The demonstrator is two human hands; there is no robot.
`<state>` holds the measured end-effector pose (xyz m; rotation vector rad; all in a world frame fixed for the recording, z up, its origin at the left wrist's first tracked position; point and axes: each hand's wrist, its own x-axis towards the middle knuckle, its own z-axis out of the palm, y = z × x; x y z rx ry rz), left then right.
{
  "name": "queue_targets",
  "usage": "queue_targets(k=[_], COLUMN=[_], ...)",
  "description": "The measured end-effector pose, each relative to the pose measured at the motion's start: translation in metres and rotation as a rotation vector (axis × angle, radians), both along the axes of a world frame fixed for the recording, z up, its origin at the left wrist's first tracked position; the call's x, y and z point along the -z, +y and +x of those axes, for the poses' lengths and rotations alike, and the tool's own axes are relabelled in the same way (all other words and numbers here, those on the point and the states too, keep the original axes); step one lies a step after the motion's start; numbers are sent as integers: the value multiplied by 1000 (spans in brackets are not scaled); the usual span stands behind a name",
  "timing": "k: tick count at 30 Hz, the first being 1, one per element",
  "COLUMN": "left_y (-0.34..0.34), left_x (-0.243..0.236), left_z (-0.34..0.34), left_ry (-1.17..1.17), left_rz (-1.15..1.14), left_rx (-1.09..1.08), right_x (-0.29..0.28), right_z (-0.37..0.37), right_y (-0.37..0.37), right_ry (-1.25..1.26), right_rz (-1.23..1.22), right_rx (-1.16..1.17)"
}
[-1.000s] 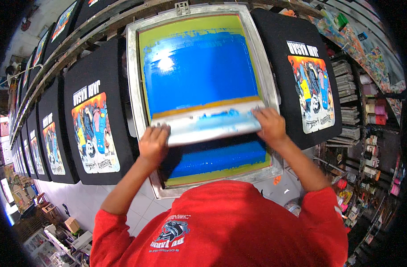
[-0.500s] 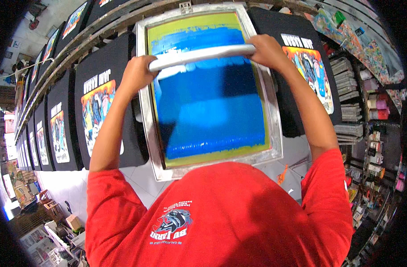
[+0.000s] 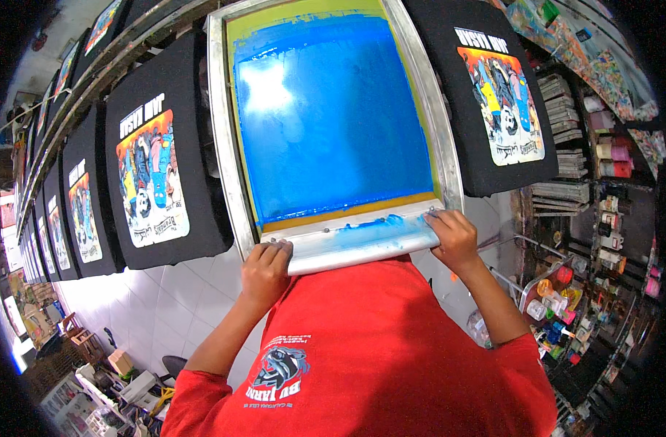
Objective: The person performs screen printing on a series of black t-shirts. They use a squeegee to pull blue ink across a screen frame, then lift the frame to reveal the printed design. The person repeats this process on multiple shirts and later switches to a pink ink color.
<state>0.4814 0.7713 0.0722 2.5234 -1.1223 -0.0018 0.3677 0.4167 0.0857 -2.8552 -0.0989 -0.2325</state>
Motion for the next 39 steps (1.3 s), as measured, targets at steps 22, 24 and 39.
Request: queue_targets(k=[22,24,39], left_y=[-95,-103,-50], left_x=[8,-16,-50], left_z=[340,364,193], left_ry=[-207,-111,-180], left_rz=[94,132,-95], left_rx=[-72,-65,-50], right_x=[18,0,-39], right_z=[354,381,198], right_y=[-117,-129,-65], right_ry=[-79,64,-164], right_rz=[-146,-184,-33], right_rx=[-138,-118,16])
